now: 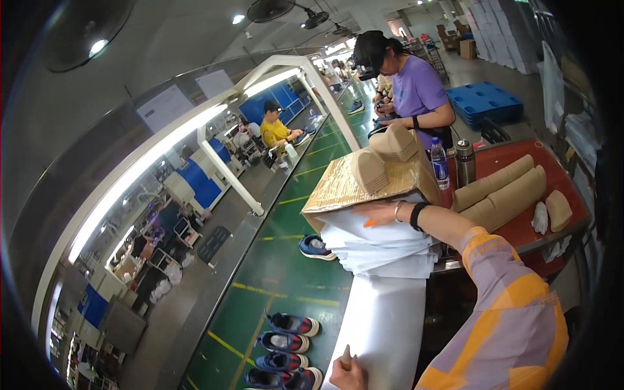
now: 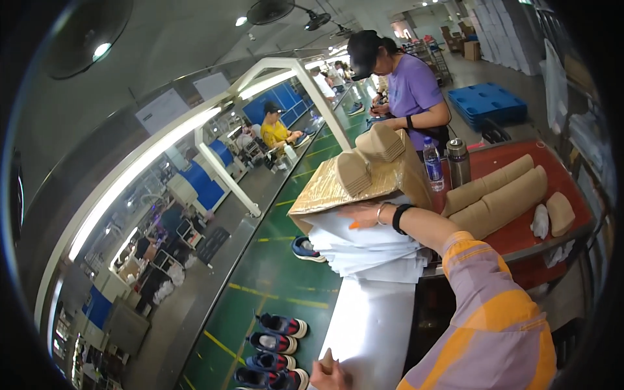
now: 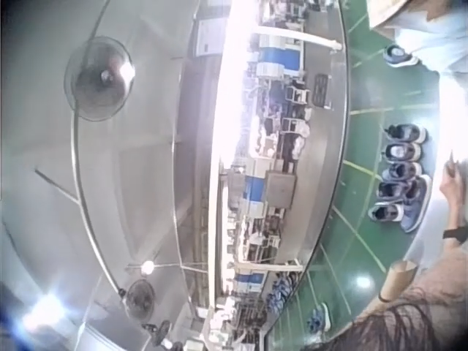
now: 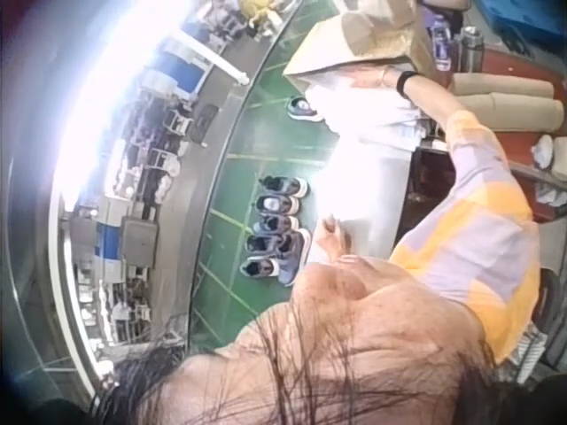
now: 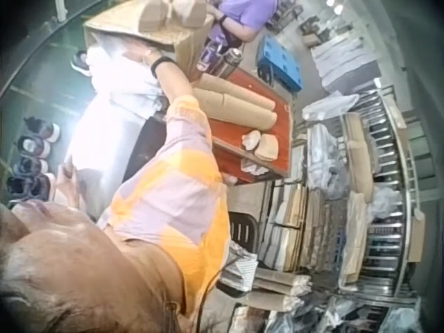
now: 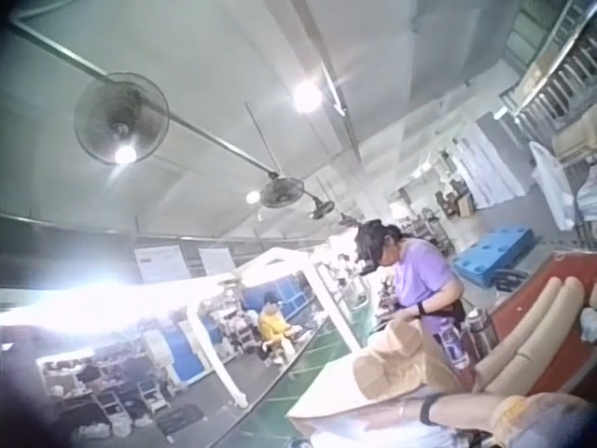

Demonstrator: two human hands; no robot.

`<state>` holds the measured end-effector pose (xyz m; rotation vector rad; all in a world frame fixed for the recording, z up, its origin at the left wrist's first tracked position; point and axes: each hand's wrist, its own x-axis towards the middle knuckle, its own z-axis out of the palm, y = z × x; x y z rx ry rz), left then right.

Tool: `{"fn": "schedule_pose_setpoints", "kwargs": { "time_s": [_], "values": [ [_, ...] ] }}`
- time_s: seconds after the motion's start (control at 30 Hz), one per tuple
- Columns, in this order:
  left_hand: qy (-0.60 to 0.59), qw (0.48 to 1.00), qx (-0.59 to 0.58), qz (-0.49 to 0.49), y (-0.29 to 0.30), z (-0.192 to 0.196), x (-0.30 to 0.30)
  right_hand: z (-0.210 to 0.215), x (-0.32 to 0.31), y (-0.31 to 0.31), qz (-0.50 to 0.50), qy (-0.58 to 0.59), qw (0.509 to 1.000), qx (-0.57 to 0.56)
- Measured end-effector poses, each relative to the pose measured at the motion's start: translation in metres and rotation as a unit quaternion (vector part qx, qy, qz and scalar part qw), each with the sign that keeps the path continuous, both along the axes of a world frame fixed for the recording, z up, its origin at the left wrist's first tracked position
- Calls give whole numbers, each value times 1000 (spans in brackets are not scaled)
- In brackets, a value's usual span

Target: Insert cardboard or paper shoe tree supports into finished sneakers on a conveyor belt.

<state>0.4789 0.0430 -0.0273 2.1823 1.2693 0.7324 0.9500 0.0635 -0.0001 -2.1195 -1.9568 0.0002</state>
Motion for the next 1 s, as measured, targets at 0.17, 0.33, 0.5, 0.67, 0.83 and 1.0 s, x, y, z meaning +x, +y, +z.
{"fn": "schedule_pose_setpoints", "kwargs": {
  "time_s": [0.17,0.33,0.5,0.67,0.83,1.0],
  "values": [
    [-51,995,-85,9,-4,-10,5,-11,-6,12,-48,-72,993,-82],
    [-112,977,-179,16,-11,-17,5,-34,26,25,51,30,990,125],
    [-164,959,-228,40,-26,-22,-2,-20,13,31,-78,217,973,18],
    [-227,930,-284,59,-42,-26,-5,-41,10,23,41,41,995,86],
    [-262,952,-155,-38,-14,-108,-10,-43,-1,35,-30,158,971,175],
    [-484,862,-155,-5,21,-82,30,-27,-210,41,112,608,769,160]
  ]
}}
